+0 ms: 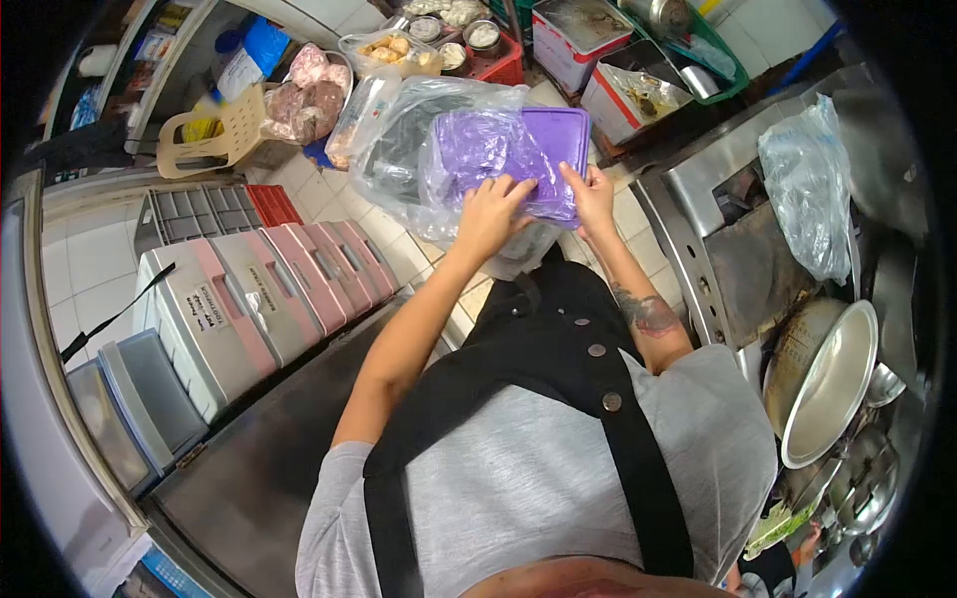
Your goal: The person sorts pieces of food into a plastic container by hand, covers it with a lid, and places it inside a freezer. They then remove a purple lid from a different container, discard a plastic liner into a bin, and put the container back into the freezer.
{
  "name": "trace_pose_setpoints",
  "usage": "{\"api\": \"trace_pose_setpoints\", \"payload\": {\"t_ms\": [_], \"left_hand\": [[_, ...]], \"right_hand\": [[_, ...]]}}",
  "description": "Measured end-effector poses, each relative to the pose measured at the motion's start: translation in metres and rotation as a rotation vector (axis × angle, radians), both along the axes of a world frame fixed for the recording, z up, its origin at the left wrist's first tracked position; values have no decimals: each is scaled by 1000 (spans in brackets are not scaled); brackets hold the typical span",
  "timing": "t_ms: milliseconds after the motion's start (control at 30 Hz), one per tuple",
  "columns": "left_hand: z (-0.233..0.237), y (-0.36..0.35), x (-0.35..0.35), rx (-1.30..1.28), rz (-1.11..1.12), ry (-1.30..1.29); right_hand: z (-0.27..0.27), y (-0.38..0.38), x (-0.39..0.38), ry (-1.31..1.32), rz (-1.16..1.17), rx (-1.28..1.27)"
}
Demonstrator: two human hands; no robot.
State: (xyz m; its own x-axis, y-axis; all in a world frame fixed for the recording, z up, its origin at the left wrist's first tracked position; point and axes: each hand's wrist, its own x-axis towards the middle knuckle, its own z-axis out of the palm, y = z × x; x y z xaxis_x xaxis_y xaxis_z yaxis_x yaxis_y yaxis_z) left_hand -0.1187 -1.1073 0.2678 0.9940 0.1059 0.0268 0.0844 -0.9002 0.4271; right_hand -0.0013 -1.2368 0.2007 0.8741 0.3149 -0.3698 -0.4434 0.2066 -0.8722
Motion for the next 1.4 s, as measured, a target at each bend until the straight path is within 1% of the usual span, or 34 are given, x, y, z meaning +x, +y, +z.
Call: {"api": "trace_pose_setpoints", "payload": {"t_ms": [33,133,267,333,367,400,467,533,600,633,733,767,833,867,933,1000,1067,1100,1167,1200,1233,1267,1333,1367,1400], "left_hand": [[-5,4,0,-3,-36,50],[-37,11,-12,-17,-244,-37],[-40,20,-32,63,-270,-28],[-62,44,-57,121,-235,-26],[-82,70,-74,161,-195,38],[-94,94,-85,204,-156,103],[-63,116,-72,249,60,315],[-81,145,-47,379,170,422],[-82,160,-22,442,333,431],[-80,167,-14,474,417,438],[-92,193,-9,450,616,452],[-100,204,-11,412,695,426],[-145,238,-23,282,602,605],[-158,247,-26,214,554,696],[-120,190,-23,-210,429,424],[-92,143,5,-808,591,358],[-40,100,20,-1713,526,223],[-24,86,19,-2164,458,136],[-25,82,5,-2076,461,-1],[-15,77,0,-2028,462,-72],[-3,73,-6,-2023,513,-70],[3,72,-14,-2012,498,-137],[18,74,-32,-1983,461,-273],[27,73,-40,-1949,486,-373],[35,75,-50,-1956,491,-401]], "right_hand": [[-3,-1,0,-18,-4,-10],[-8,-8,3,-25,-32,-25],[-30,-15,15,36,-145,28],[-28,-21,23,90,-201,94],[-30,-24,31,82,-244,27],[-24,-29,37,51,-210,11],[-6,-46,49,-8,-151,-23],[-5,-61,56,-69,-39,-120],[30,-74,59,-134,66,-204],[30,-82,61,-180,107,-172],[67,-107,55,-197,148,-136],[71,-119,55,-186,138,-129],[74,-144,56,-158,116,-114],[80,-150,56,-117,96,-65],[89,-160,56,-31,52,29],[84,-164,57,-2,86,65],[85,-152,56,40,99,100],[86,-143,55,29,118,135],[96,-121,58,51,216,174],[99,-111,62,61,267,196],[97,-104,70,-18,280,114],[94,-95,81,-102,291,36],[109,-78,83,-441,337,15],[134,-70,78,-699,374,70],[158,-68,76,-956,409,125]]}}
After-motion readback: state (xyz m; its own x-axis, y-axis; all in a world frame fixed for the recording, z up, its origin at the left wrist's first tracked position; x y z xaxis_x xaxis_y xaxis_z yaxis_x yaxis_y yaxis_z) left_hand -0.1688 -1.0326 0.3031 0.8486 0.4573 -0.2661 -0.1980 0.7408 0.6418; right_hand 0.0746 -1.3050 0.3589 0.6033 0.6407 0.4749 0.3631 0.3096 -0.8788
